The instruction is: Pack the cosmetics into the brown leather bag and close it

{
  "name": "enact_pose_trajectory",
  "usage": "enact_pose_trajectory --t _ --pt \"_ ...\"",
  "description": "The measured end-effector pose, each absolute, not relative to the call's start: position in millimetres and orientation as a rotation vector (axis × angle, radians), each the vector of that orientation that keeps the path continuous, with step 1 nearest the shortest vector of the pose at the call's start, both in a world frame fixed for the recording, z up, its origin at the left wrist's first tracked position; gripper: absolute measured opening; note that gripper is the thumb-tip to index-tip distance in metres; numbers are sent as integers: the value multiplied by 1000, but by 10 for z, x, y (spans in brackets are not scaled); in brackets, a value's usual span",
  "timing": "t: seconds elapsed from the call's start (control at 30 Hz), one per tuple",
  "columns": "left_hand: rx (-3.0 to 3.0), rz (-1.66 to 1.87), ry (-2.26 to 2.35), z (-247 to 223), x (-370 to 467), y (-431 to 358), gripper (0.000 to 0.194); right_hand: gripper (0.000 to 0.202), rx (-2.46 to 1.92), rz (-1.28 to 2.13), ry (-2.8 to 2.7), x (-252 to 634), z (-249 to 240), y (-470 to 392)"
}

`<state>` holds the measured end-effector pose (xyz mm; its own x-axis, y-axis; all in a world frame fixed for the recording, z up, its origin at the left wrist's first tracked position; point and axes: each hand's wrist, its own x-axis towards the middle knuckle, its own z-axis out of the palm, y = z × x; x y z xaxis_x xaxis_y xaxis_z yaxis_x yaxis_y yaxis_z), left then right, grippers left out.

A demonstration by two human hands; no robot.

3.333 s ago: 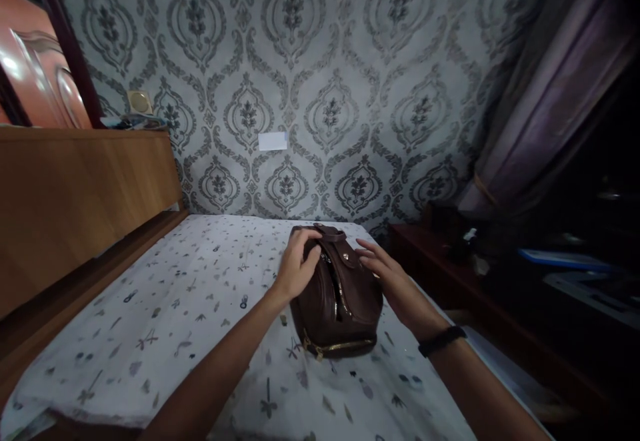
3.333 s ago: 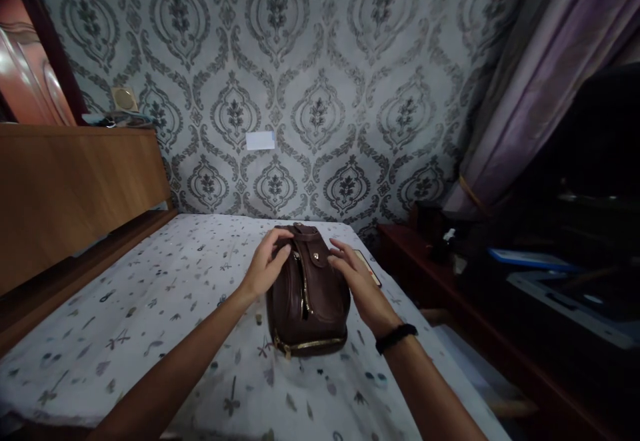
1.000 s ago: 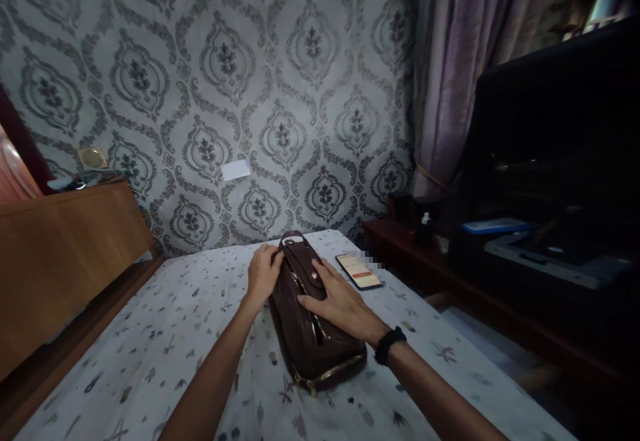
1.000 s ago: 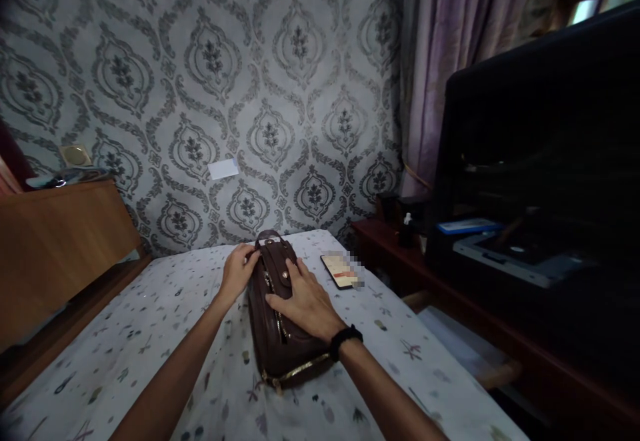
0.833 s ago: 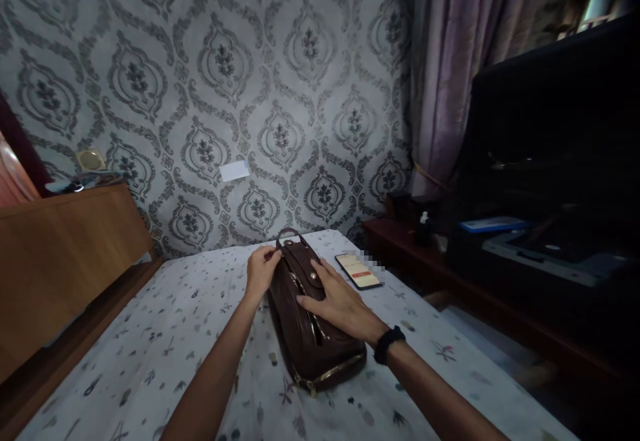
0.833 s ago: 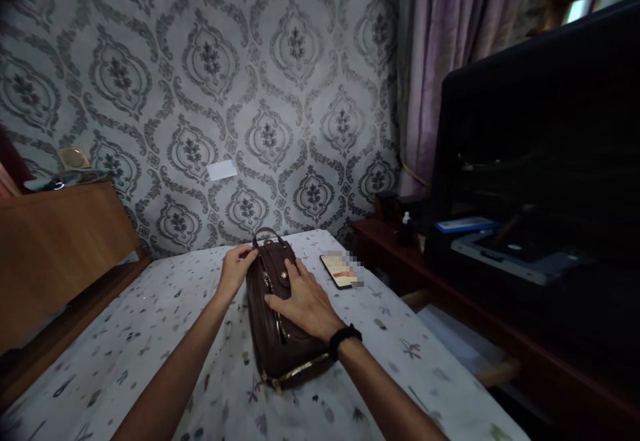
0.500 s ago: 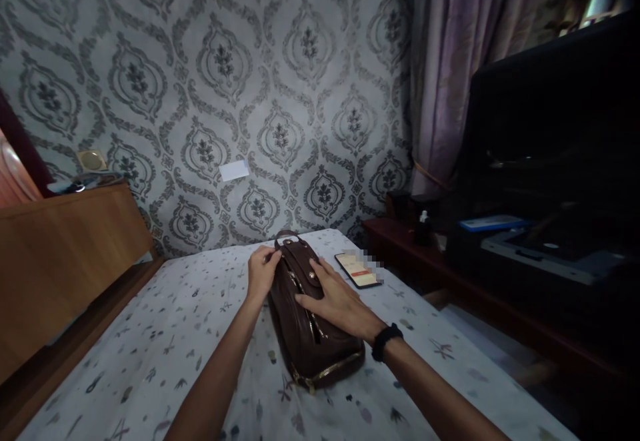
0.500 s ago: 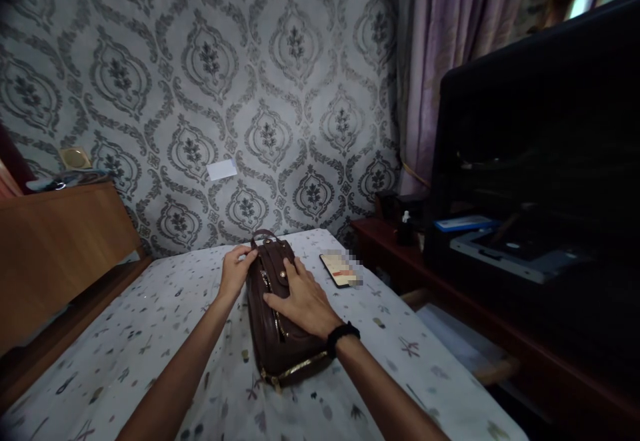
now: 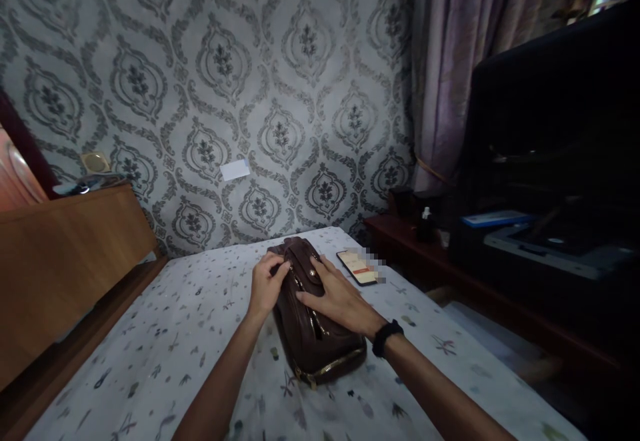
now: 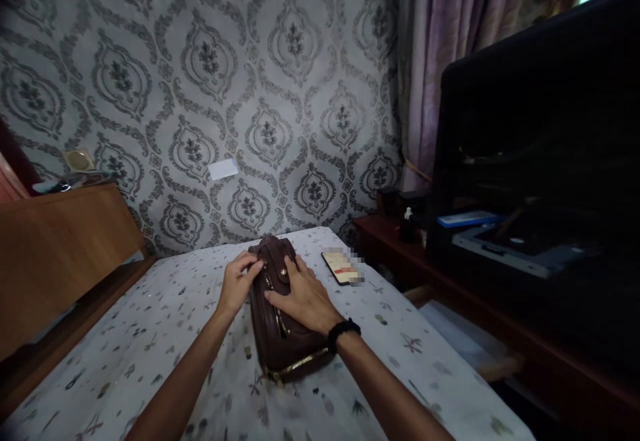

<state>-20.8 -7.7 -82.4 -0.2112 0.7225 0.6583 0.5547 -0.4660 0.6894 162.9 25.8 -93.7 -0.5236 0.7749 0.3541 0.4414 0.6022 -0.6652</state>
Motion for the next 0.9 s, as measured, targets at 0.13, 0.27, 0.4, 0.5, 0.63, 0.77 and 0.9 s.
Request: enact_pose_trajectory --t 0.13,0.27,0.4,0.5,0.63,0.77,0.9 --pt "1903 1669 1598 -817 -239 -85 21 86 -969 705 -2170 1640 -892 220" --pt "1941 1573 1714 -752 -261 3 15 84 -991 738 -2093 1667 -937 165" --pt "1997 1499 1746 -597 -230 249 15 75 -912 790 -1920 1707 -1089 129" --pt "1894 1327 1749 -483 -193 497 12 70 -862 840 -1851 1737 -1172 119" --pt "1836 1191 1721 -438 -178 761 11 63 -838 831 -1863 1773 -1168 89" --pt "1810 1182 1697 -481 -210 874 11 64 -911 814 -1939 1820 -1057 0" --pt "1803 1183 1632 -507 -234 889 9 65 -919 848 -1962 1866 -980 -61"
